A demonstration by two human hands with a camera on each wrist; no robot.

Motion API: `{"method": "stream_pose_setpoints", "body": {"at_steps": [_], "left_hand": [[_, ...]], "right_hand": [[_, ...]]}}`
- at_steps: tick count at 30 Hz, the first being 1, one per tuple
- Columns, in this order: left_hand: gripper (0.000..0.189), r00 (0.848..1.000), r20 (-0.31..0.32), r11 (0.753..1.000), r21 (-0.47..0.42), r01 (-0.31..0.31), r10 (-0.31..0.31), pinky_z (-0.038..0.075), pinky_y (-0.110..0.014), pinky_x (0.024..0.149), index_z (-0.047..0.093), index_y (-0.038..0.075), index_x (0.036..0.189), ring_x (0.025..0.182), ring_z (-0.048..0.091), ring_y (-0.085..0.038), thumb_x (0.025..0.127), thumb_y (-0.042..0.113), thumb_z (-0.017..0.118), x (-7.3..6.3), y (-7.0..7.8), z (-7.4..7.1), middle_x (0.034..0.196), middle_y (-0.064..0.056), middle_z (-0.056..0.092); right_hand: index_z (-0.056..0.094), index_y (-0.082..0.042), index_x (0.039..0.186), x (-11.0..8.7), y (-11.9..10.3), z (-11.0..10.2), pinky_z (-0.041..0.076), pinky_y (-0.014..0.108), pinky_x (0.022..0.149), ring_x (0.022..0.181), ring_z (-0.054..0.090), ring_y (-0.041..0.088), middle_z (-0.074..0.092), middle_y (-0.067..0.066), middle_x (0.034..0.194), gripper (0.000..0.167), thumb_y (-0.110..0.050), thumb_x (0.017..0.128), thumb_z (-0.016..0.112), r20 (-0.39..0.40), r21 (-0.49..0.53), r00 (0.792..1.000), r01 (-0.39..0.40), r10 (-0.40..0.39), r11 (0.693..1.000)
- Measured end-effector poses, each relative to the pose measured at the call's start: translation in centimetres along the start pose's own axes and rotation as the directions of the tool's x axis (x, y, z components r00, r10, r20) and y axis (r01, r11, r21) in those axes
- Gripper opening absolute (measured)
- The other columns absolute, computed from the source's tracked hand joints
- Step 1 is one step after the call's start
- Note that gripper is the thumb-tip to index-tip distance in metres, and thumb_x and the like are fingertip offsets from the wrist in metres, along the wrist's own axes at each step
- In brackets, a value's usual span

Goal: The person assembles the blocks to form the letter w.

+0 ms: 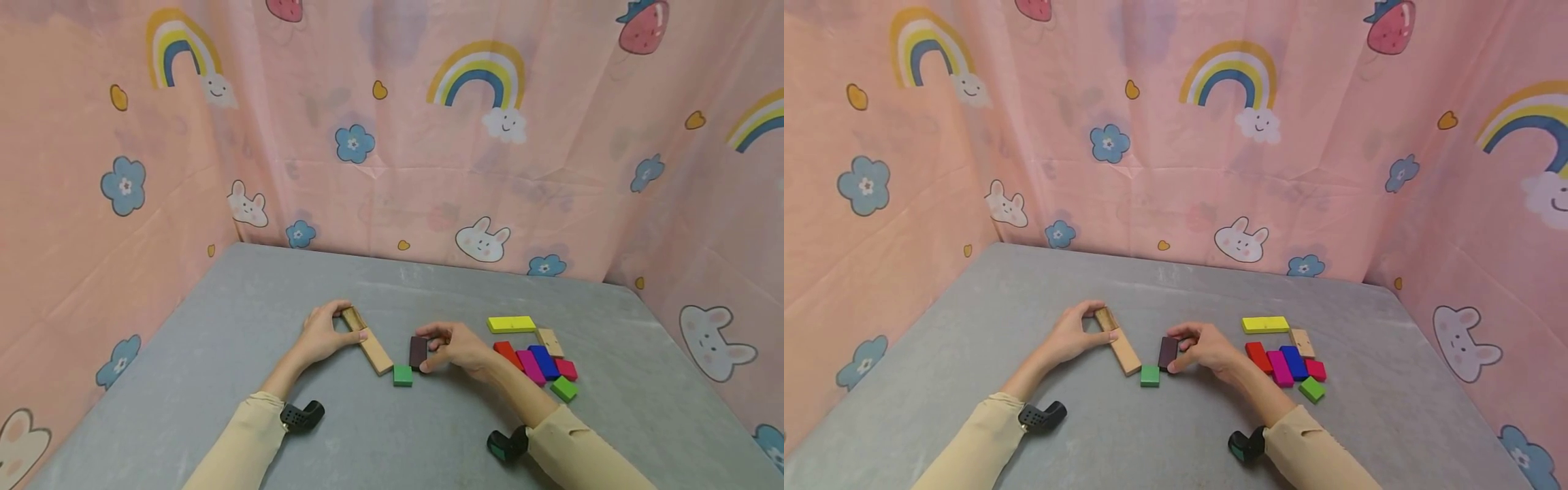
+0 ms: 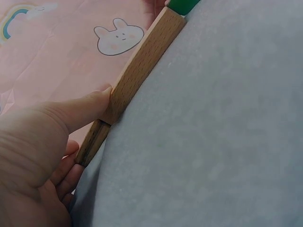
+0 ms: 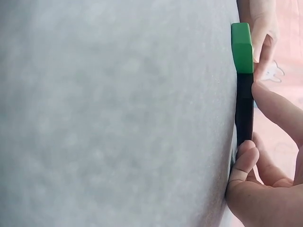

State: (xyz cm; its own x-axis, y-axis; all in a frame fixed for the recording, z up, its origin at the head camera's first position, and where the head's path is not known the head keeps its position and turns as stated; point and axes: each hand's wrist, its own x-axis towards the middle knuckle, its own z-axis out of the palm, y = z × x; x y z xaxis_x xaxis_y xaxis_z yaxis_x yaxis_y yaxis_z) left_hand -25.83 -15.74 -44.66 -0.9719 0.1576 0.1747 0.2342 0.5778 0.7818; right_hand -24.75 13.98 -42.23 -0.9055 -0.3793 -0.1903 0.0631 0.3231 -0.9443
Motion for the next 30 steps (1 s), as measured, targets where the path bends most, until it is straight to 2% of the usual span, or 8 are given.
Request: {"method": "stream_pose_setpoints", "body": {"at_steps": [13,20,30], "left_hand": [[0.075,1.000,-0.002,1.000,0.000,0.005,-0.005,0.022,-0.053,0.104,0.055,0.006,0.139,0.118,0.045,-0.030,0.078,0.038,0.085,-0.07,0.11,0.01,0.127,-0.010,0.057],[0.074,1.000,-0.009,1.000,-0.001,-0.016,0.016,0.020,-0.054,0.103,0.055,0.005,0.138,0.117,0.045,-0.030,0.078,0.036,0.085,-0.08,0.05,0.03,0.126,-0.010,0.058],[0.075,1.000,-0.003,1.000,0.005,0.011,-0.010,0.021,-0.052,0.104,0.055,0.007,0.138,0.118,0.045,-0.029,0.077,0.038,0.085,-0.10,0.03,0.02,0.126,-0.009,0.057]], "right_hand": [[0.064,0.001,0.124,0.04,0.05,0.00,0.040,0.032,0.076,0.093,0.047,0.026,0.057,0.013,0.113,0.063,0.005,0.065,0.088,0.006,0.008,1.000,0.002,-0.002,1.000],[0.064,0.000,0.124,0.09,0.13,0.00,0.040,0.033,0.076,0.094,0.047,0.027,0.057,0.013,0.111,0.063,0.004,0.065,0.089,0.003,-0.004,1.000,-0.001,0.001,1.000],[0.065,0.000,0.123,0.19,0.08,0.06,0.040,0.033,0.077,0.094,0.047,0.027,0.056,0.013,0.105,0.063,0.004,0.065,0.089,-0.011,-0.019,1.000,-0.010,0.010,1.000]]}}
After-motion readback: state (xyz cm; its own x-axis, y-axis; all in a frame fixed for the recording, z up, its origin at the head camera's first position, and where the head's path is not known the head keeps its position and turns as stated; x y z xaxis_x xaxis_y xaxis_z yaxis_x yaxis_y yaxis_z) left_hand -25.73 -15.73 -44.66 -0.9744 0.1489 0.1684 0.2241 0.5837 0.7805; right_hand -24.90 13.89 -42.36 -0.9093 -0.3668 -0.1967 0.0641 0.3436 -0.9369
